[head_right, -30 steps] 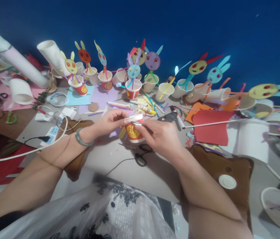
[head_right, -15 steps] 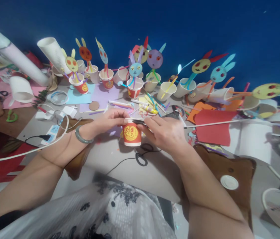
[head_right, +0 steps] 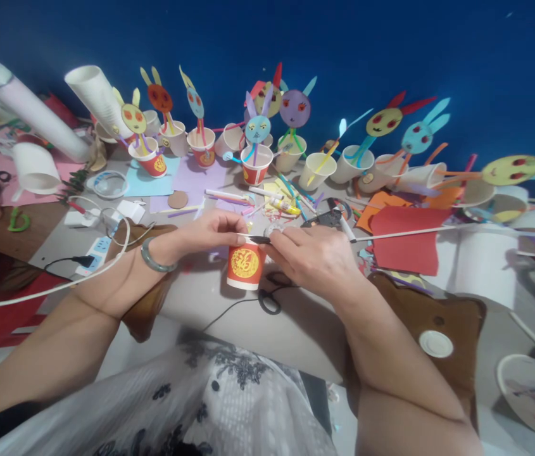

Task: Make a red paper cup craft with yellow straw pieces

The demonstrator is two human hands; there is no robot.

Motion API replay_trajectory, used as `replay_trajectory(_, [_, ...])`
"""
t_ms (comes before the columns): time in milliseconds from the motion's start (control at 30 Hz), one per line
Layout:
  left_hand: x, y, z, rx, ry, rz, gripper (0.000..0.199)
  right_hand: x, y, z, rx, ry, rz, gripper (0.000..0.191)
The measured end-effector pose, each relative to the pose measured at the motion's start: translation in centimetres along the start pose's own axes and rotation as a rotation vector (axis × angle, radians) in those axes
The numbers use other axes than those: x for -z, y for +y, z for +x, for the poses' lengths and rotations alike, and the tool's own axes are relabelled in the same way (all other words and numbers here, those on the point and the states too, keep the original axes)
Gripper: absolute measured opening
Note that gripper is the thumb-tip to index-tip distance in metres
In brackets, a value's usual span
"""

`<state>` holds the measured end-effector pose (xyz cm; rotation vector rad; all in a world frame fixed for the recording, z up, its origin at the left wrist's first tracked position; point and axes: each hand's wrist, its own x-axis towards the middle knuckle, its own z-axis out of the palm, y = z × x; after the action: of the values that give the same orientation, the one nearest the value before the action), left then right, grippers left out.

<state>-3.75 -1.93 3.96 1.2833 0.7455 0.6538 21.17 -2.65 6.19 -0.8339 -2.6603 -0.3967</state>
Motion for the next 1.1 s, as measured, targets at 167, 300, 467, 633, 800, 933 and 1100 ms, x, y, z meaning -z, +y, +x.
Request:
replay_trajectory(167, [0.07, 0.17, -0.06, -0.004, -0.012, -0.011, 0.035, 0.0, -0.01, -0.11, -0.012, 0.004, 0.032, 0.034])
replay_trajectory(300, [0.17, 0.36, -0.16, 0.015, -0.039, -0.007, 0.037, 0.17, -0.09, -0.14, 0.014, 0.047, 0.069, 0.033])
replay_trajectory(467, [0.2, 0.76, -0.36, 0.039, -0.077, 0.014, 0.038, 0.41, -0.33, -0.18, 0.023, 0.024, 0.073, 0.034])
replay_trajectory(633, [0.25, 0.76, -0.43, 0.062, -0.1, 0.018, 0.037, 0.69, -0.5, -0.11, 0.026, 0.005, 0.139, 0.038])
replay_trajectory(800, [0.27, 0.66, -0.4, 0.073, -0.131, -0.004, 0.035, 0.84, -0.58, -0.07, 0.062, 0.005, 0.121, 0.038])
replay_trajectory(933, [0.24, 0.75, -0.39, 0.08, -0.145, -0.014, 0.034, 0.73, -0.57, -0.15, 0.107, 0.033, 0.073, 0.035])
replay_trajectory(1100, [0.31, 0.73, -0.41, 0.082, -0.157, -0.016, 0.033, 0.64, -0.59, -0.26, 0.094, 0.03, 0.122, 0.036])
